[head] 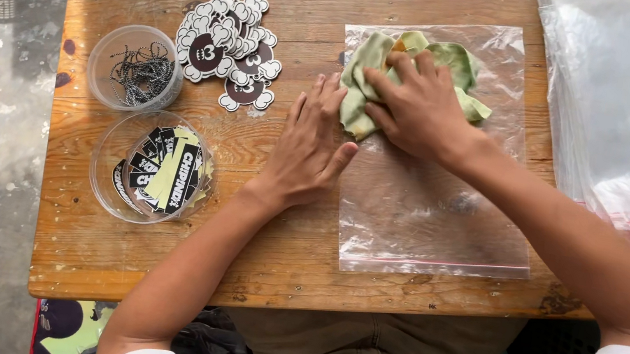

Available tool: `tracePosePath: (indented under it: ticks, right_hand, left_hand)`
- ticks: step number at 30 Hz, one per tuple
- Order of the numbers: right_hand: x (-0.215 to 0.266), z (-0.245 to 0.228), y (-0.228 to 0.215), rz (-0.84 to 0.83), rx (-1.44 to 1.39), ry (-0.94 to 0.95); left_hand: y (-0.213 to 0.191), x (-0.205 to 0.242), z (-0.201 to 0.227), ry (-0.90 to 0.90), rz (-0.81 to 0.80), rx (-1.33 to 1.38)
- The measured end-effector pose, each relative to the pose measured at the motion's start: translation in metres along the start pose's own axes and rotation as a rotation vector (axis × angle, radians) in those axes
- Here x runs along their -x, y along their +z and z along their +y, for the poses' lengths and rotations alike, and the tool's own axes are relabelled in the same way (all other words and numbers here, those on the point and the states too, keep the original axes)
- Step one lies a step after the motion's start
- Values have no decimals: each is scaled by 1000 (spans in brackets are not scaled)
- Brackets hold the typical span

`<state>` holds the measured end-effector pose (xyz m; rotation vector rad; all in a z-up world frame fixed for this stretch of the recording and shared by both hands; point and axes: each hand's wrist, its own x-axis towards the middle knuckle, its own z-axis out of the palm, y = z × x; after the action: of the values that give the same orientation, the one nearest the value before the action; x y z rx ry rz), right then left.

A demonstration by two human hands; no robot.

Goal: The person cleans a black bag with a brush and a cloth, attaches a sticker to it, and then places the bag into a plastic bag. They also wipe the plastic bag with a cloth before inserting the bag.

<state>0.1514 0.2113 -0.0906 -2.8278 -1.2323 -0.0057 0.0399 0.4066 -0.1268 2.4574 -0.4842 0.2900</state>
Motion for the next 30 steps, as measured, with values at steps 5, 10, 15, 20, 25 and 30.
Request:
tracePosePath:
  ticks: [5,10,15,20,25,30]
  right_hand:
    - [15,-10,22,364,114,-208]
    - [28,-17,25,417,95,-262]
    - [56,-35,30,420,-2,-385]
    - [106,-70,15,341,-160,-502]
    - [152,-98,-10,165,-358,-579]
    - [164,-88,-23,-112,-787,-548]
  left_hand:
    - [3,-4,-2,-20,-52,-41]
    - [-2,-7,2,-88,-88,-10]
    - [2,-8,-3,-103,-152,-135]
    - [5,-7,-3,-109,-158,-171]
    - [7,-7,-6,-99,-149,-186]
    - [4,-6,-6,-64,-173,-238]
